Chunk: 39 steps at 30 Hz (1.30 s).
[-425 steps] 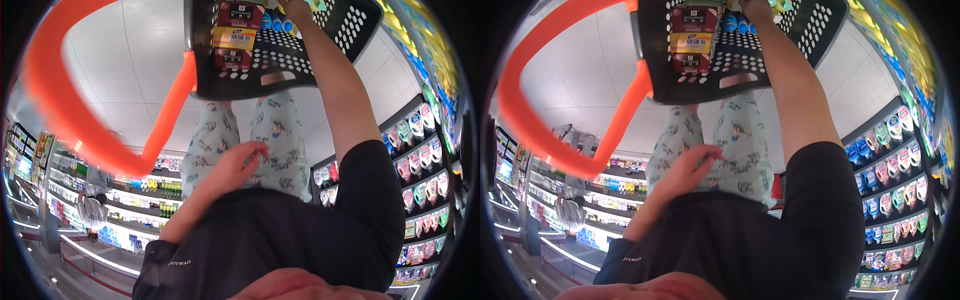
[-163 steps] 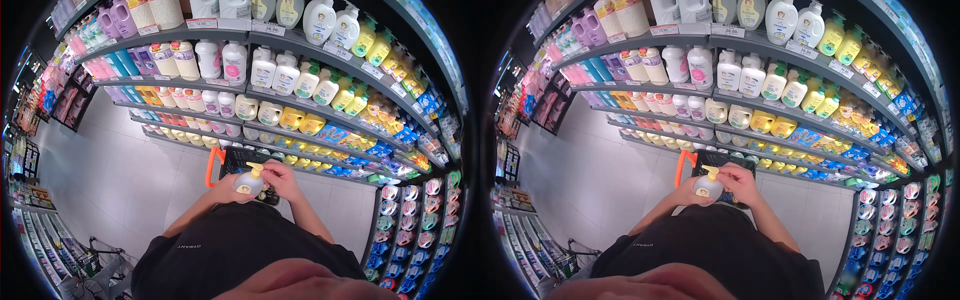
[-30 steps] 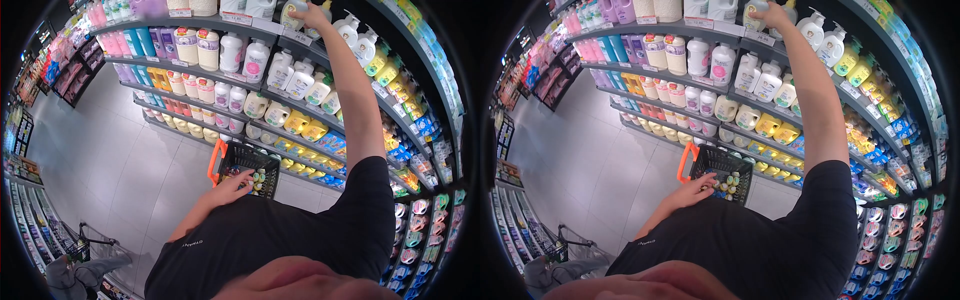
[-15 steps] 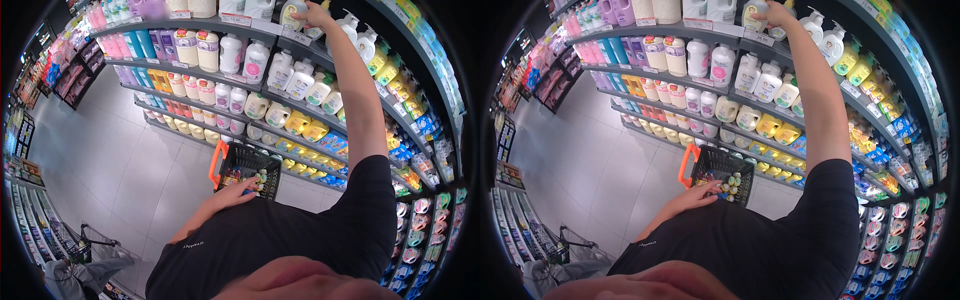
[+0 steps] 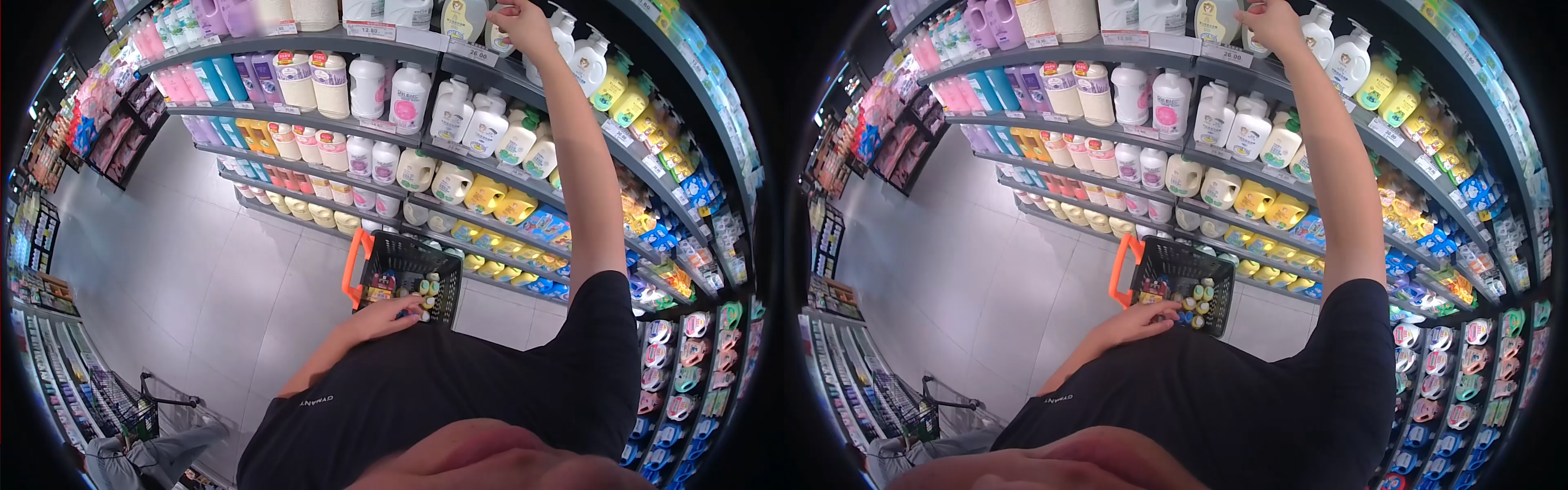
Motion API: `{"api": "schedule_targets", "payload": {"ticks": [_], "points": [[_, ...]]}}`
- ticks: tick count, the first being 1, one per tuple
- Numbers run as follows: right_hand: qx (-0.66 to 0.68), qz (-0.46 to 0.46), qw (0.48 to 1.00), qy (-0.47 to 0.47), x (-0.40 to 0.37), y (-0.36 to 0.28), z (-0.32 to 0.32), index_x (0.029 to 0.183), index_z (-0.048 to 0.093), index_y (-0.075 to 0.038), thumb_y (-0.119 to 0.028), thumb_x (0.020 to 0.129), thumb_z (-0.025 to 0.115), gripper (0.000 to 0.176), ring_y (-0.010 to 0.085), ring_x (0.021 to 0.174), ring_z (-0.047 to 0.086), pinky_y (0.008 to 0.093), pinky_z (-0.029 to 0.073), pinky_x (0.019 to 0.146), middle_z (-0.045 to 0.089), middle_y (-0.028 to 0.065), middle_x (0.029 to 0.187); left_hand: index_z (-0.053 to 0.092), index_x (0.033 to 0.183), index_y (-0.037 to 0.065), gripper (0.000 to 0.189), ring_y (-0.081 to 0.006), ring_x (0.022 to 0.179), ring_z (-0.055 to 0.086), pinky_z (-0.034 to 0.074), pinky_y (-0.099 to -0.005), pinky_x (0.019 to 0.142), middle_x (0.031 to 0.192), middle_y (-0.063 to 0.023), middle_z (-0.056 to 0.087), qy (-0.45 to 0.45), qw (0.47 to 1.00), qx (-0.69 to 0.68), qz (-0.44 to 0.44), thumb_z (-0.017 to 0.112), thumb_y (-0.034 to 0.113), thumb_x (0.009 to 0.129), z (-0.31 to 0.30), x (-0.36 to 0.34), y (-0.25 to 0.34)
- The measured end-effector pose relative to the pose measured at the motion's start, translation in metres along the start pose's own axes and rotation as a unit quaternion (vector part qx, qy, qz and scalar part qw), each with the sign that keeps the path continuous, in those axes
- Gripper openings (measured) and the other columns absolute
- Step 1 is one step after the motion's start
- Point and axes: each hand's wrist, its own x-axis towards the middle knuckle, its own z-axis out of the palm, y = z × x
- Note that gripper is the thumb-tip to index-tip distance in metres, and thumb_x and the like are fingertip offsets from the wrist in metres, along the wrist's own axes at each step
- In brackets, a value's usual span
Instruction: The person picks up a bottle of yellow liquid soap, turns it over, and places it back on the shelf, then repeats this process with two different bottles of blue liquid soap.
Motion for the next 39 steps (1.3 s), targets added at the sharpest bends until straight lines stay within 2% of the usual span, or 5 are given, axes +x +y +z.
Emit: {"api": "schedule_targets", "payload": {"ticks": [10,16,22,27,39], "points": [[0.054,0.146,0.836,-0.526,-0.211,0.081,-0.008,0.122,0.066,-0.006,-0.03,0.094,0.069,0.036,0.0076,0.086,0.061,0.0254,0.051,0.067,0.068,-0.0009,0.103,0.059,0.13,0.003,0.037,-0.0269,0.105,0.069,0.053,-0.0361,0.092,0.112,-0.0149,0.071,0.022,0.996,-0.058,-0.059,0.058,0.028,0.103,0.001,0.009,-0.032],[0.007,0.312,0.806,-0.503,-0.381,0.275,0.075,0.122,0.067,-0.007,-0.031,0.092,0.071,0.039,0.0155,0.087,0.066,0.0308,0.058,0.066,0.069,0.0068,0.111,0.06,0.13,0.003,0.031,-0.019,0.106,0.065,0.049,-0.0336,0.097,0.111,-0.0104,0.071,0.082,0.938,-0.277,-0.193,0.056,0.016,0.102,0.045,0.032,-0.104],[-0.081,0.541,0.711,-0.442,-0.584,0.452,0.182,0.12,0.068,-0.002,-0.03,0.088,0.07,0.042,0.0232,0.086,0.073,0.036,0.061,0.068,0.072,0.0122,0.107,0.058,0.132,0.002,0.033,-0.0191,0.107,0.064,0.049,-0.034,0.096,0.114,-0.0083,0.069,-0.052,0.935,-0.262,-0.233,0.052,0.012,0.101,0.102,0.053,-0.177],[-0.23,0.328,0.799,-0.449,-0.711,0.574,0.266,0.117,0.067,-0.005,-0.026,0.087,0.066,0.036,0.0377,0.095,0.071,0.0452,0.056,0.089,0.074,0.0203,0.096,0.058,0.132,0.004,0.034,-0.0262,0.108,0.066,0.05,-0.0377,0.097,0.116,-0.0123,0.068,-0.06,0.904,-0.327,-0.268,0.052,0.014,0.1,0.154,0.06,-0.242],[-0.423,0.409,0.661,-0.466,-0.738,0.764,0.418,0.132,0.061,-0.003,-0.01,0.099,0.053,0.034,0.0378,0.114,0.065,0.0481,0.056,0.092,0.064,0.0212,0.13,0.055,0.131,0.005,0.034,-0.0343,0.116,0.06,0.048,-0.0448,0.099,0.121,-0.0148,0.063,-0.111,0.879,-0.389,-0.254,0.054,0.018,0.1,0.223,0.069,-0.352]]}}
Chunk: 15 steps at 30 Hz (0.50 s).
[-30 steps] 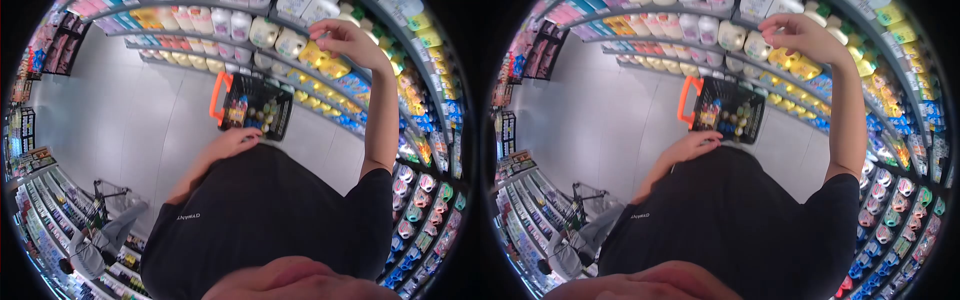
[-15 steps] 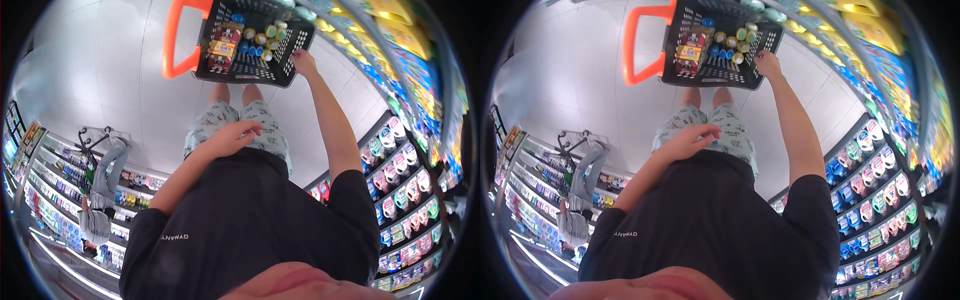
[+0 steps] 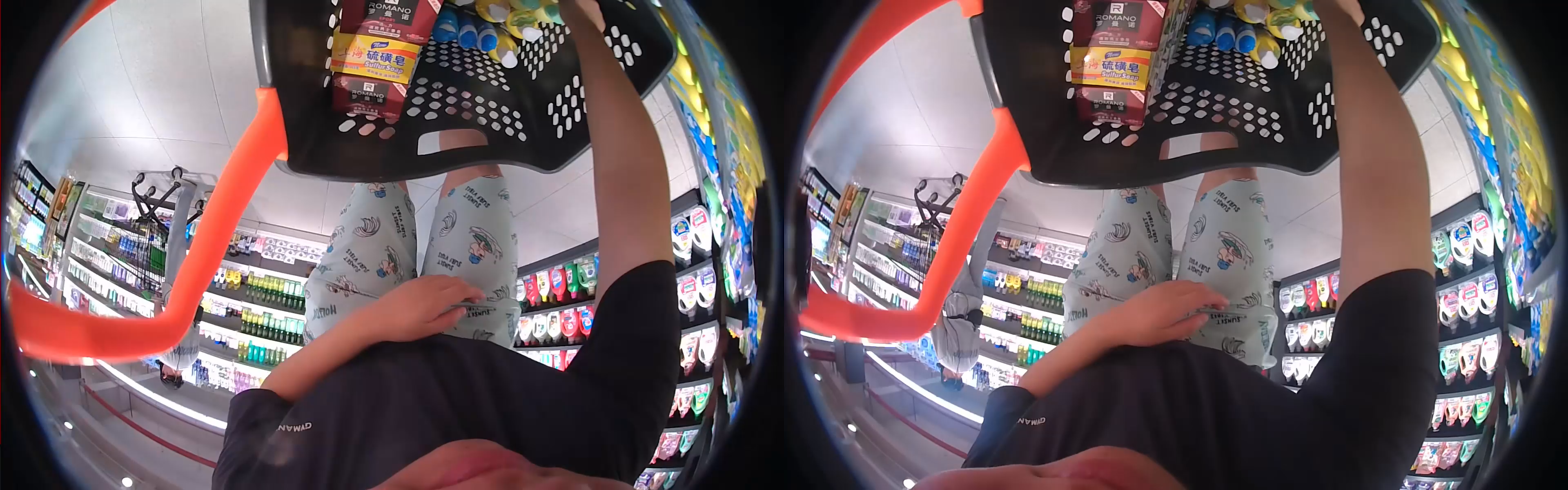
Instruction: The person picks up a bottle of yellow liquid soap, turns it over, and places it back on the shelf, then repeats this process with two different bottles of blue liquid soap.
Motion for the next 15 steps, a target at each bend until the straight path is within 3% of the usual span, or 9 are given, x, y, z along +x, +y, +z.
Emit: {"api": "schedule_targets", "payload": {"ticks": [4,8,11,15], "points": [[-0.026,-0.047,0.999,0.0,0.009,0.001,0.005,0.116,0.069,-0.001,-0.017,0.101,0.052,0.028,0.0378,0.109,0.067,0.0488,0.056,0.09,0.069,0.0218,0.118,0.055,0.131,0.005,0.033,-0.034,0.116,0.06,0.047,-0.0451,0.099,0.121,-0.0146,0.064,0.014,1.0,0.012,-0.011,0.054,0.018,0.1,-0.01,0.004,0.001],[-0.021,-0.077,0.996,0.025,0.011,0.003,0.012,0.099,0.073,0.0,-0.032,0.098,0.057,0.036,0.0401,0.097,0.069,0.0494,0.056,0.084,0.072,0.0233,0.1,0.055,0.131,0.005,0.033,-0.0339,0.117,0.06,0.045,-0.0443,0.102,0.122,-0.0144,0.064,0.0,0.999,-0.014,-0.032,0.053,0.019,0.102,-0.02,0.007,0.006],[0.002,-0.099,0.993,0.067,0.018,0.012,0.025,0.097,0.072,0.0,-0.034,0.098,0.057,0.037,0.04,0.095,0.069,0.0503,0.055,0.084,0.072,0.0232,0.1,0.055,0.131,0.004,0.032,-0.0333,0.117,0.061,0.046,-0.0437,0.101,0.122,-0.0144,0.064,0.002,0.999,-0.008,-0.036,0.054,0.019,0.102,-0.02,0.004,0.013],[0.065,-0.156,0.978,0.126,0.01,0.029,0.018,0.112,0.066,-0.004,-0.033,0.098,0.057,0.033,0.0424,0.095,0.068,0.053,0.054,0.081,0.071,0.0249,0.098,0.055,0.13,0.003,0.032,-0.0312,0.115,0.062,0.047,-0.0424,0.1,0.12,-0.0139,0.064,-0.012,0.999,-0.021,-0.038,0.054,0.017,0.101,-0.013,-0.002,0.014]]}}
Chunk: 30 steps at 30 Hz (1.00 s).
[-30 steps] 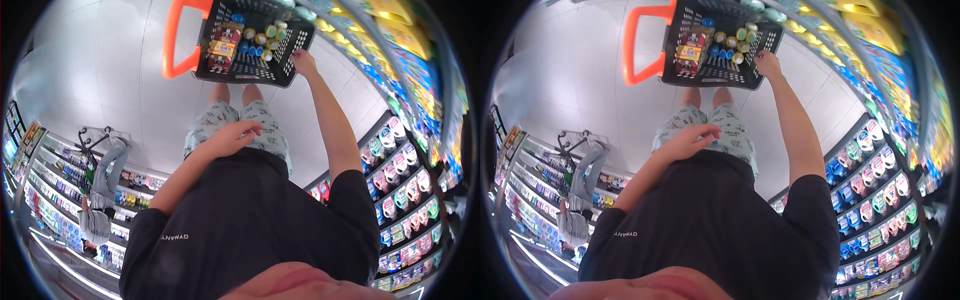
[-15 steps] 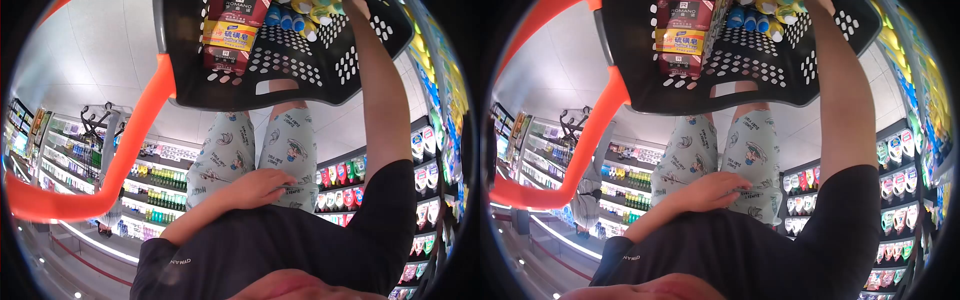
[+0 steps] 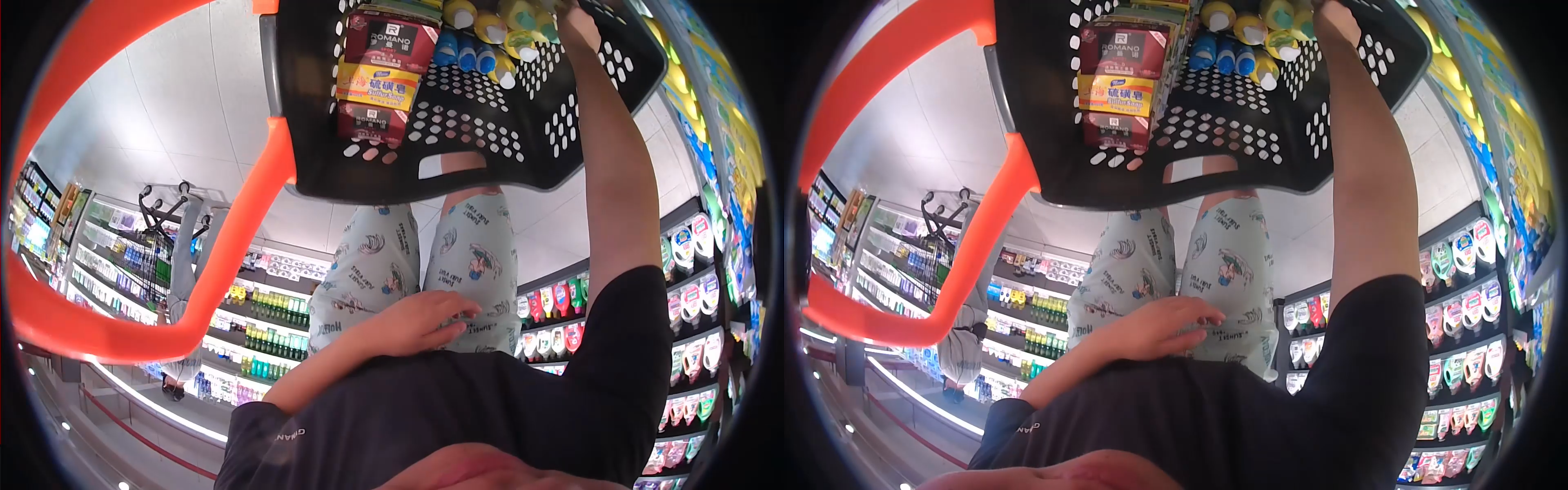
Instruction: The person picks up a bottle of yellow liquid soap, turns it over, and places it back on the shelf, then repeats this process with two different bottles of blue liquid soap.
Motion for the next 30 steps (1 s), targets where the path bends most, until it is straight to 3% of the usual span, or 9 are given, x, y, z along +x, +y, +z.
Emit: {"api": "schedule_targets", "payload": {"ticks": [4,5,11,12,15,20,22,24,30], "points": [[0.072,-0.052,0.994,0.056,-0.046,-0.021,-0.065,0.115,0.062,-0.005,-0.024,0.097,0.057,0.027,0.0466,0.094,0.065,0.0544,0.052,0.081,0.068,0.0282,0.102,0.055,0.13,0.003,0.033,-0.0275,0.111,0.062,0.048,-0.04,0.098,0.119,-0.0133,0.064,-0.002,0.999,-0.032,-0.006,0.055,0.017,0.101,0.011,-0.014,0.026],[0.065,-0.082,0.994,0.022,-0.057,-0.023,-0.088,0.12,0.063,-0.005,-0.016,0.093,0.066,0.029,0.0377,0.098,0.069,0.0479,0.054,0.084,0.071,0.0224,0.109,0.055,0.131,0.003,0.033,-0.0248,0.109,0.062,0.048,-0.0382,0.097,0.118,-0.0123,0.064,0.001,1.0,-0.014,0.02,0.054,0.016,0.101,0.015,-0.018,0.034],[0.22,-0.12,0.967,0.038,-0.172,-0.063,-0.241,0.1,0.061,-0.01,-0.025,0.095,0.068,0.017,0.0396,0.073,0.065,0.0475,0.052,0.066,0.065,0.0167,0.078,0.055,0.131,0.002,0.034,-0.022,0.108,0.06,0.048,-0.0347,0.096,0.117,-0.0091,0.063,0.022,0.996,-0.063,0.064,0.057,0.016,0.101,0.044,-0.066,0.1],[0.215,-0.08,0.973,-0.026,-0.196,-0.076,-0.278,0.108,0.063,-0.012,-0.025,0.094,0.065,0.02,0.0386,0.091,0.068,0.0488,0.054,0.078,0.07,0.016,0.096,0.054,0.132,0.002,0.035,-0.0216,0.109,0.06,0.047,-0.0342,0.097,0.119,-0.009,0.063,0.033,0.997,-0.041,0.064,0.058,0.016,0.1,0.047,-0.076,0.114],[0.267,-0.194,0.944,0.002,-0.278,-0.11,-0.378,0.108,0.065,-0.011,-0.022,0.093,0.066,0.019,0.0383,0.091,0.067,0.0465,0.055,0.079,0.068,0.0143,0.102,0.051,0.135,0.003,0.043,-0.0226,0.112,0.058,0.047,-0.0347,0.098,0.125,-0.0099,0.06,0.114,0.987,0.066,0.09,0.064,0.016,0.096,0.055,-0.107,0.155],[0.331,-0.37,0.867,-0.039,-0.388,-0.159,-0.509,0.11,0.067,-0.011,-0.014,0.088,0.072,0.023,0.0325,0.083,0.065,0.0408,0.054,0.071,0.065,0.0099,0.092,0.044,0.138,0.002,0.067,-0.034,0.128,0.05,0.042,-0.0434,0.107,0.142,-0.0178,0.048,0.348,0.8,0.406,0.273,0.079,0.018,0.082,0.053,-0.149,0.197],[0.339,-0.385,0.858,-0.021,-0.428,-0.179,-0.562,0.104,0.069,-0.008,-0.015,0.088,0.074,0.018,0.0304,0.077,0.066,0.0388,0.054,0.066,0.066,0.0095,0.089,0.046,0.136,0.0,0.076,-0.0378,0.131,0.05,0.042,-0.0444,0.109,0.141,-0.0217,0.05,0.299,0.827,0.362,0.308,0.085,0.024,0.075,0.047,-0.167,0.216],[0.395,-0.439,0.807,0.01,-0.457,-0.191,-0.592,0.104,0.069,-0.007,-0.017,0.089,0.075,0.018,0.0263,0.072,0.065,0.0355,0.052,0.063,0.065,0.0087,0.085,0.053,0.133,0.0,0.073,-0.0335,0.123,0.059,0.047,-0.0414,0.103,0.131,-0.0198,0.06,0.195,0.909,0.314,0.192,0.087,0.026,0.074,0.063,-0.201,0.256],[0.398,-0.361,0.843,-0.001,-0.51,-0.203,-0.66,0.094,0.069,-0.005,-0.023,0.091,0.076,0.019,0.0187,0.064,0.059,0.0314,0.046,0.058,0.062,0.0074,0.074,0.066,0.121,0.005,0.061,-0.029,0.097,0.071,0.055,-0.0373,0.086,0.105,-0.0122,0.073,0.18,0.877,0.395,0.206,0.088,0.035,0.074,0.101,-0.25,0.289]]}}
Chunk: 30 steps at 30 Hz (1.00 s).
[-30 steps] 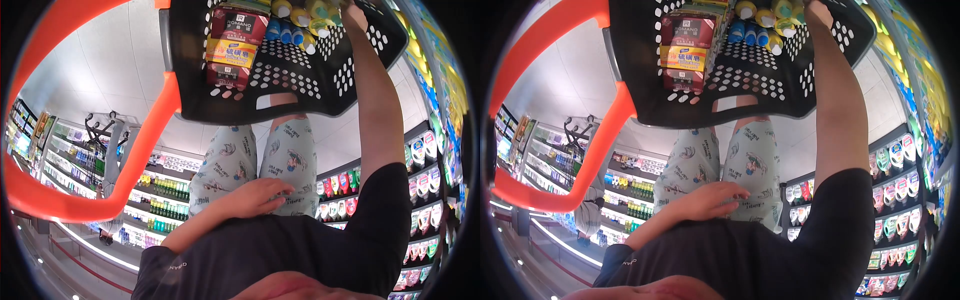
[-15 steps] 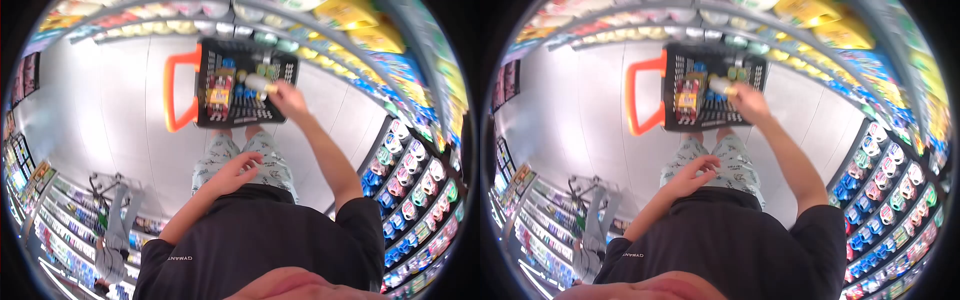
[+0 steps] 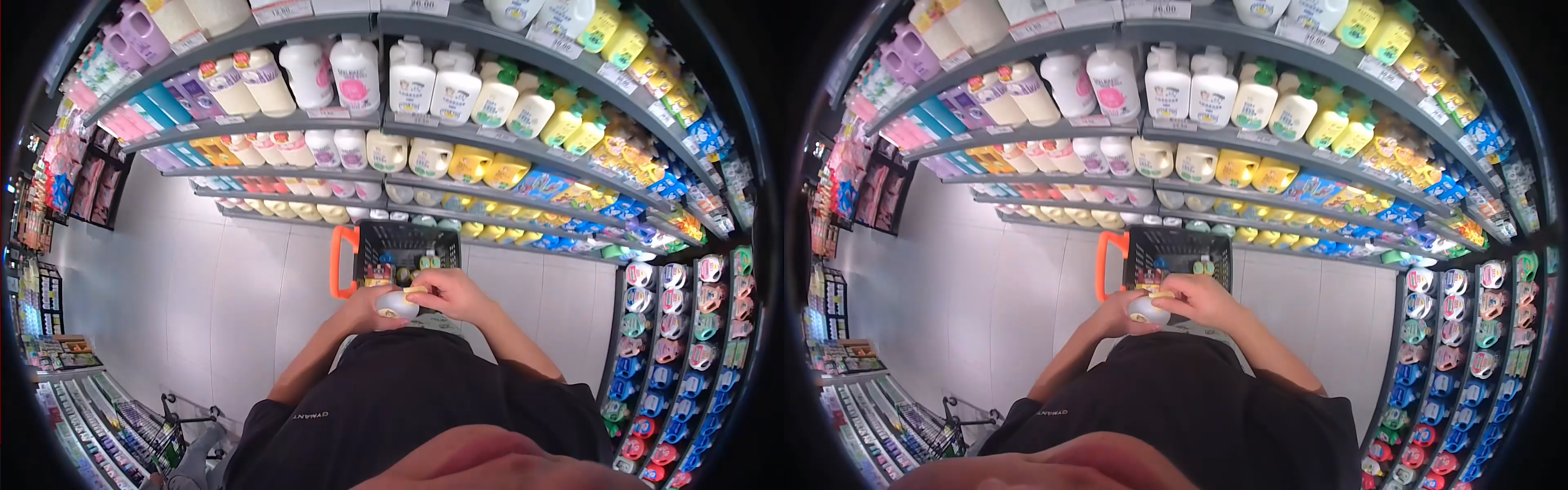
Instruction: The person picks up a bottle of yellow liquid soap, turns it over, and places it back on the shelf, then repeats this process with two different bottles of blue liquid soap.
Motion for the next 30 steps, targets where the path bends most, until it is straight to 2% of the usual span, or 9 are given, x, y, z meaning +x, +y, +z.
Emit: {"api": "schedule_targets", "payload": {"ticks": [4,5,8,11,14,19,25,29,30], "points": [[-0.02,-0.038,0.997,0.058,-0.003,-0.025,0.001,0.088,0.068,-0.004,-0.021,0.092,0.076,0.019,0.0125,0.058,0.053,0.0295,0.042,0.054,0.057,0.0043,0.066,0.066,0.121,0.005,0.061,-0.0288,0.095,0.072,0.055,-0.0373,0.083,0.102,-0.0136,0.073,0.021,0.998,-0.008,0.053,0.087,0.04,0.075,-0.001,-0.006,0.01],[-0.024,-0.038,0.997,0.065,-0.004,-0.028,0.001,0.088,0.067,-0.004,-0.02,0.092,0.076,0.019,0.0121,0.058,0.052,0.0292,0.041,0.054,0.056,0.0041,0.066,0.067,0.121,0.005,0.057,-0.0184,0.093,0.07,0.055,-0.0338,0.084,0.102,-0.0088,0.073,0.019,0.999,-0.004,0.039,0.088,0.03,0.075,-0.003,-0.01,0.017],[-0.023,-0.037,0.996,0.083,-0.005,-0.034,0.003,0.086,0.067,-0.004,-0.019,0.092,0.076,0.018,0.0107,0.056,0.05,0.0285,0.04,0.053,0.055,0.0033,0.065,0.067,0.121,0.005,0.055,-0.0176,0.092,0.07,0.055,-0.0332,0.084,0.102,-0.0081,0.073,0.04,0.995,0.0,0.09,0.088,0.027,0.076,-0.006,-0.015,0.027],[-0.014,-0.042,0.994,0.1,-0.004,-0.041,0.006,0.083,0.066,-0.004,-0.022,0.091,0.076,0.022,0.012,0.055,0.05,0.0293,0.04,0.052,0.055,0.0039,0.064,0.066,0.122,0.005,0.054,-0.0167,0.092,0.07,0.055,-0.0323,0.083,0.102,-0.0074,0.073,0.058,0.995,-0.001,0.083,0.088,0.024,0.076,-0.004,-0.019,0.029],[-0.028,-0.056,0.991,0.119,-0.001,-0.046,0.006,0.079,0.063,-0.005,-0.027,0.091,0.076,0.028,0.0162,0.052,0.051,0.0313,0.04,0.051,0.056,0.0061,0.062,0.067,0.117,0.003,0.054,-0.0265,0.092,0.073,0.055,-0.0362,0.082,0.1,-0.0136,0.074,0.078,0.992,-0.032,0.09,0.086,0.034,0.078,-0.002,-0.024,0.042],[-0.016,-0.062,0.99,0.127,0.001,-0.043,0.006,0.081,0.062,-0.005,-0.027,0.091,0.075,0.028,0.0141,0.053,0.051,0.0309,0.04,0.051,0.055,0.0049,0.061,0.067,0.117,0.004,0.053,-0.0244,0.092,0.073,0.055,-0.0348,0.082,0.1,-0.0123,0.074,0.082,0.994,-0.037,0.069,0.086,0.033,0.077,-0.001,-0.023,0.044],[0.087,0.011,0.991,0.098,0.001,-0.043,-0.001,0.1,0.068,-0.003,-0.025,0.089,0.079,0.026,0.0094,0.064,0.056,0.0278,0.046,0.059,0.062,0.0003,0.073,0.066,0.118,0.003,0.053,-0.0198,0.093,0.07,0.055,-0.0336,0.084,0.101,-0.0093,0.073,0.092,0.994,-0.033,0.047,0.086,0.032,0.078,-0.014,-0.024,0.058],[0.034,-0.008,0.999,0.035,-0.003,-0.02,0.002,0.119,0.062,-0.001,-0.019,0.094,0.075,0.033,0.0067,0.084,0.061,0.0241,0.05,0.066,0.067,0.0016,0.098,0.061,0.124,0.002,0.056,-0.0154,0.098,0.067,0.054,-0.032,0.086,0.109,-0.0058,0.069,0.111,0.979,-0.16,0.052,0.087,0.024,0.079,-0.021,-0.014,0.05],[0.1,0.05,0.994,0.017,-0.006,-0.013,0.004,0.121,0.063,-0.001,-0.021,0.094,0.075,0.035,0.0074,0.085,0.062,0.025,0.051,0.068,0.067,0.0022,0.1,0.06,0.126,0.002,0.057,-0.0154,0.1,0.066,0.054,-0.0321,0.087,0.111,-0.0061,0.068,0.114,0.979,-0.152,0.071,0.087,0.022,0.08,-0.022,-0.011,0.05]]}}
